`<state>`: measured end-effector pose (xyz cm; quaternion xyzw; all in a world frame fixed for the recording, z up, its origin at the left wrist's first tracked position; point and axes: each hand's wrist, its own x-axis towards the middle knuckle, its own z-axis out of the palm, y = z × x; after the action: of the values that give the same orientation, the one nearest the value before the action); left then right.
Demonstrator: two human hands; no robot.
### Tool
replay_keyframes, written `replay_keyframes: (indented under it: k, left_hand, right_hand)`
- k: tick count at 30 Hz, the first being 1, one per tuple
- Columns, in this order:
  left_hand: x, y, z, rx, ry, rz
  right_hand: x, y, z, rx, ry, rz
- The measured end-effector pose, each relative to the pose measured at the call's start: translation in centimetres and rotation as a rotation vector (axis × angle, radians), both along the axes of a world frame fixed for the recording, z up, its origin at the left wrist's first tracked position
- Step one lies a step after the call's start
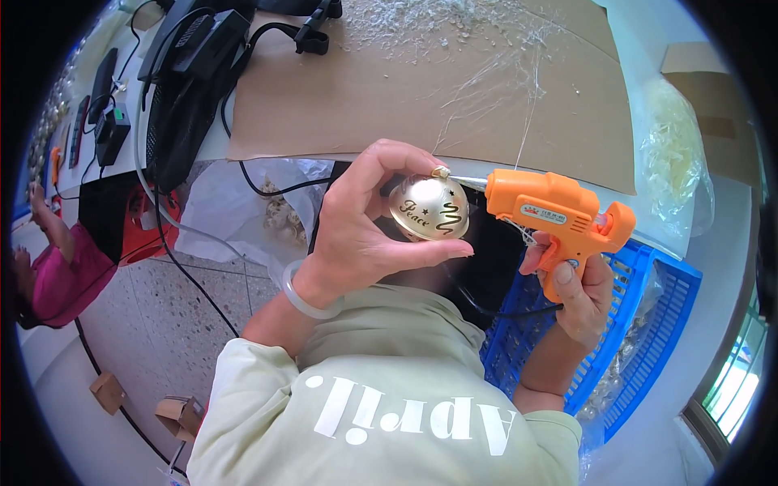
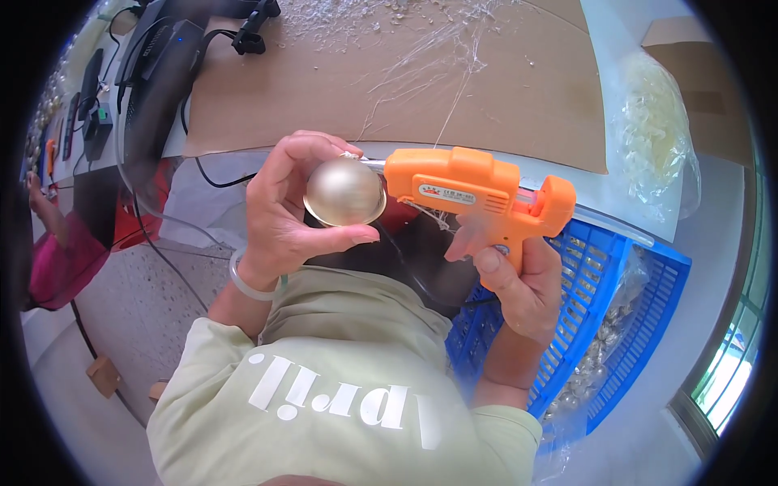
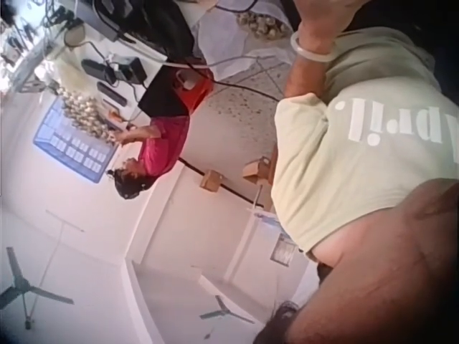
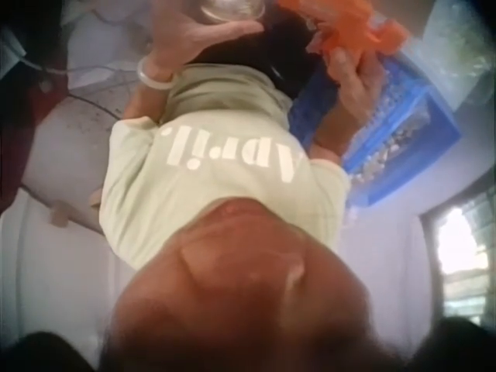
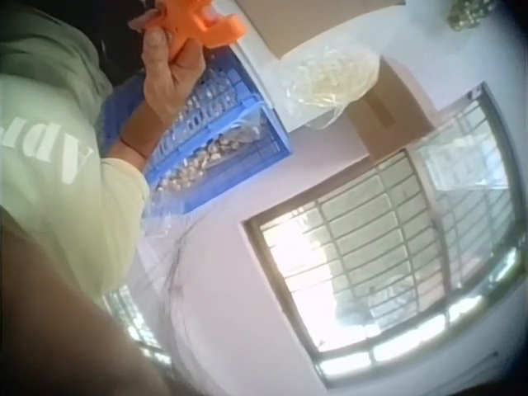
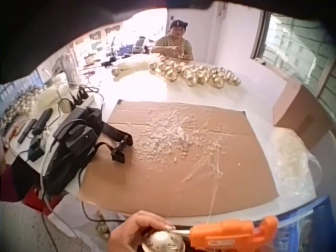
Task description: The person is using a hot glue gun to attach white ribbons and decorative bows onto gold spherical ornaments at a manual workstation.
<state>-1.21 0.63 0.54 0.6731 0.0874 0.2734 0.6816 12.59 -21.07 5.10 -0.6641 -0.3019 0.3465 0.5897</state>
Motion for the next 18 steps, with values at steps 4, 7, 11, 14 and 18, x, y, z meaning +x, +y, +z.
replay_keyframes:
  k: [4,7,11,14,18]
  left_hand:
    - [0.0,-0.09,-0.01,-0.001,0.004,0.005]
    - [0.0,-0.1,0.05,0.007,0.011,0.01]
    - [-0.01,-0.07,0.05,0.016,0.012,0.013]
    - [0.01,-0.09,0.02,0.016,0.009,0.013]
    - [0.04,-0.06,0.0,0.031,0.003,0.014]
  right_hand:
    - [-0.26,0.31,0.01,0.003,-0.008,-0.027]
    - [-0.3,0.35,-0.05,0.003,-0.015,-0.034]
    - [-0.36,0.36,-0.06,0.004,-0.029,-0.026]
    - [-0.35,0.27,0.0,-0.002,-0.033,-0.024]
    - [-0.31,0.11,-0.07,0.017,-0.016,-0.023]
